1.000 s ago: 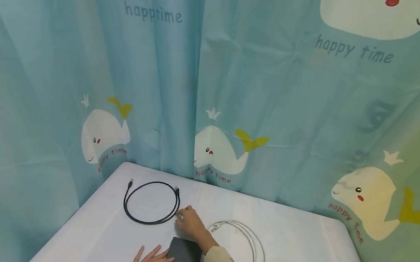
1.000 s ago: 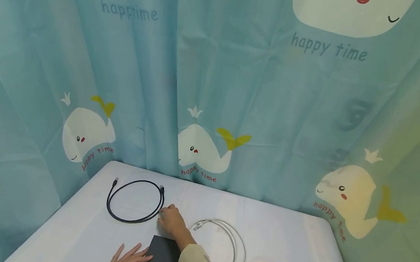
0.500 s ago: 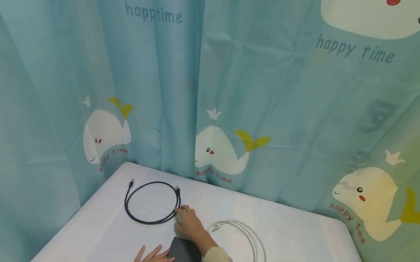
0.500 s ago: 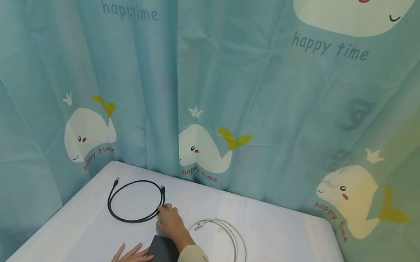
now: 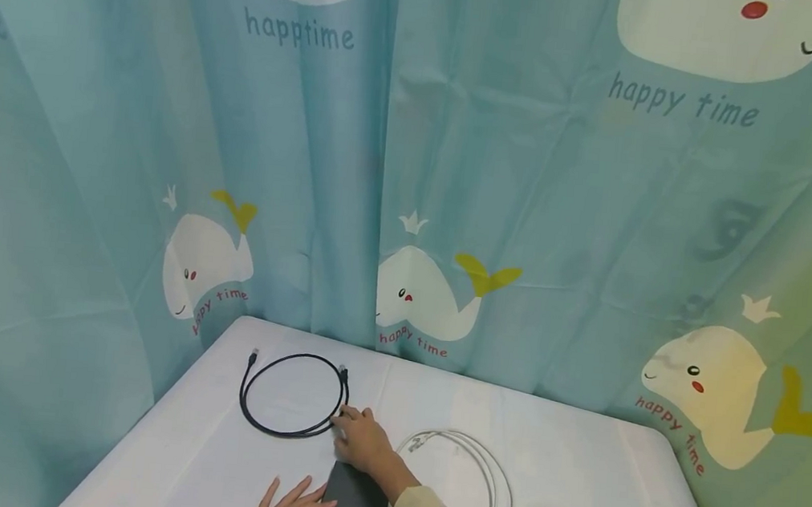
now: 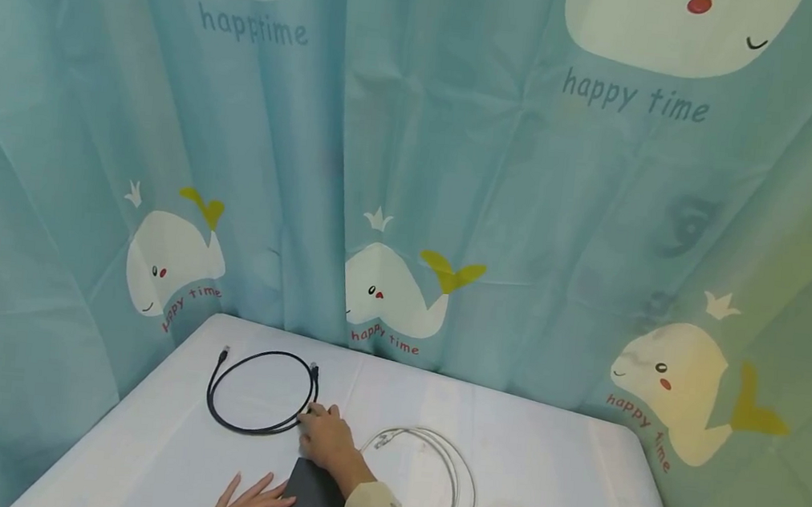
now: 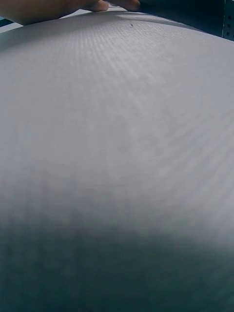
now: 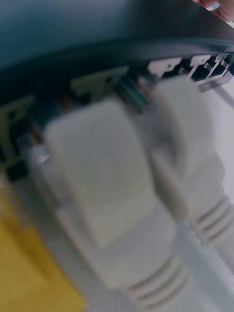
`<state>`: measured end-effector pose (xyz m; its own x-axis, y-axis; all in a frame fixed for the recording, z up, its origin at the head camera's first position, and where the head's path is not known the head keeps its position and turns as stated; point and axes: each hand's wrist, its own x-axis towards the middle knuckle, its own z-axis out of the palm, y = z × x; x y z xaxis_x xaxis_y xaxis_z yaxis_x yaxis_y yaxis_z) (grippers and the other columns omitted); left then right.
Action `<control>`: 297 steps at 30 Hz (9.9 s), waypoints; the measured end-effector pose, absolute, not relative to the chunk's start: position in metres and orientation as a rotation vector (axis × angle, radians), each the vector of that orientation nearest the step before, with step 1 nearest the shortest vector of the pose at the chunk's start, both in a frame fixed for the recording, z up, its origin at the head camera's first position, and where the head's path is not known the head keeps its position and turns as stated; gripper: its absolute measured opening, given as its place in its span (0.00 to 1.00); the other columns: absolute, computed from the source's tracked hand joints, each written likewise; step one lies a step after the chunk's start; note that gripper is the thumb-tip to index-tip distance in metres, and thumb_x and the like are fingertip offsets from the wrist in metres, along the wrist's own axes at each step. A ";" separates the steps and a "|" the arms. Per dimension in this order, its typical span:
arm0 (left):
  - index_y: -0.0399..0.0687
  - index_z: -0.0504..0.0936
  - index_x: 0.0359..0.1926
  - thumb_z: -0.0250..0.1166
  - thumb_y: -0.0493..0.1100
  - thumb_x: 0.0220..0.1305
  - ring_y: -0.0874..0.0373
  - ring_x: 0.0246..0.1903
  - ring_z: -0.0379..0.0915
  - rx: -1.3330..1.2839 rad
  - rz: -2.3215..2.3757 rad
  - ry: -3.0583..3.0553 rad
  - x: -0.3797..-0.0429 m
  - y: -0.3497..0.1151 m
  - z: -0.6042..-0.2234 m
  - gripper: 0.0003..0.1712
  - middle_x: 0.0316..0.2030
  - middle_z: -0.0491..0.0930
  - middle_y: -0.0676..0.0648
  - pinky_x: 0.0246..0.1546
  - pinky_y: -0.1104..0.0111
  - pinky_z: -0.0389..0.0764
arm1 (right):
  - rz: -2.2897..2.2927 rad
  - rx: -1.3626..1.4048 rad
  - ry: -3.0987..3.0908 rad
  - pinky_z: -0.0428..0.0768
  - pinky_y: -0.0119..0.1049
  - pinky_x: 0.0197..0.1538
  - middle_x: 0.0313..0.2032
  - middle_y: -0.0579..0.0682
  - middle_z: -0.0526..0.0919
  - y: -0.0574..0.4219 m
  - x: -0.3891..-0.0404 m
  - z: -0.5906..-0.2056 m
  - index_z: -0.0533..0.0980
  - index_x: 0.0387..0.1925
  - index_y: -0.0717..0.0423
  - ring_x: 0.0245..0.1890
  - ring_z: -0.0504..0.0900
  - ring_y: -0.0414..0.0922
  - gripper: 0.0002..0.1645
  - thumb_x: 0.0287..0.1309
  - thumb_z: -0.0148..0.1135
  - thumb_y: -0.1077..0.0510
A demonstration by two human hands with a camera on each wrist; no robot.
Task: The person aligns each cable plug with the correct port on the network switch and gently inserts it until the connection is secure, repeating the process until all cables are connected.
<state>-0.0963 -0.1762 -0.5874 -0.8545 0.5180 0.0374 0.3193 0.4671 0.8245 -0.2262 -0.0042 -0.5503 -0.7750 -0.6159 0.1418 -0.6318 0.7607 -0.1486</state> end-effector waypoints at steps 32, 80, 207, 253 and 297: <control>0.71 0.72 0.62 0.58 0.53 0.64 0.58 0.68 0.50 0.746 1.244 2.734 -0.089 -0.169 -0.591 0.24 0.64 0.67 0.53 0.51 0.83 0.16 | 0.813 0.627 -2.696 0.75 0.31 0.29 0.31 0.48 0.75 -0.008 -0.227 -0.556 0.79 0.47 0.59 0.26 0.74 0.38 0.16 0.56 0.64 0.60; 0.71 0.71 0.63 0.59 0.52 0.64 0.63 0.68 0.45 0.728 1.280 2.674 -0.092 -0.170 -0.595 0.25 0.65 0.65 0.54 0.50 0.83 0.15 | 0.845 0.504 -2.836 0.72 0.32 0.25 0.24 0.45 0.67 -0.006 -0.242 -0.558 0.70 0.24 0.57 0.22 0.67 0.39 0.13 0.53 0.68 0.59; 0.68 0.68 0.66 0.61 0.54 0.62 0.49 0.70 0.41 0.758 1.320 2.463 -0.098 -0.178 -0.583 0.30 0.67 0.59 0.53 0.54 0.37 0.23 | 1.254 0.252 -2.329 0.73 0.29 0.19 0.24 0.49 0.83 0.066 -0.267 -0.532 0.81 0.37 0.62 0.22 0.79 0.41 0.07 0.55 0.65 0.65; 0.70 0.69 0.65 0.62 0.55 0.61 0.46 0.69 0.43 0.718 1.281 2.507 -0.098 -0.177 -0.583 0.30 0.66 0.61 0.51 0.54 0.34 0.26 | 1.047 0.309 -2.275 0.77 0.32 0.26 0.28 0.48 0.79 0.134 -0.251 -0.539 0.80 0.38 0.64 0.25 0.78 0.42 0.10 0.52 0.67 0.68; 0.74 0.74 0.60 0.60 0.58 0.61 0.57 0.68 0.49 0.597 1.234 2.783 -0.088 -0.159 -0.598 0.24 0.62 0.68 0.51 0.54 0.76 0.10 | 1.084 0.674 -2.347 0.77 0.27 0.29 0.33 0.36 0.75 0.161 -0.204 -0.538 0.82 0.38 0.56 0.31 0.75 0.33 0.10 0.52 0.67 0.67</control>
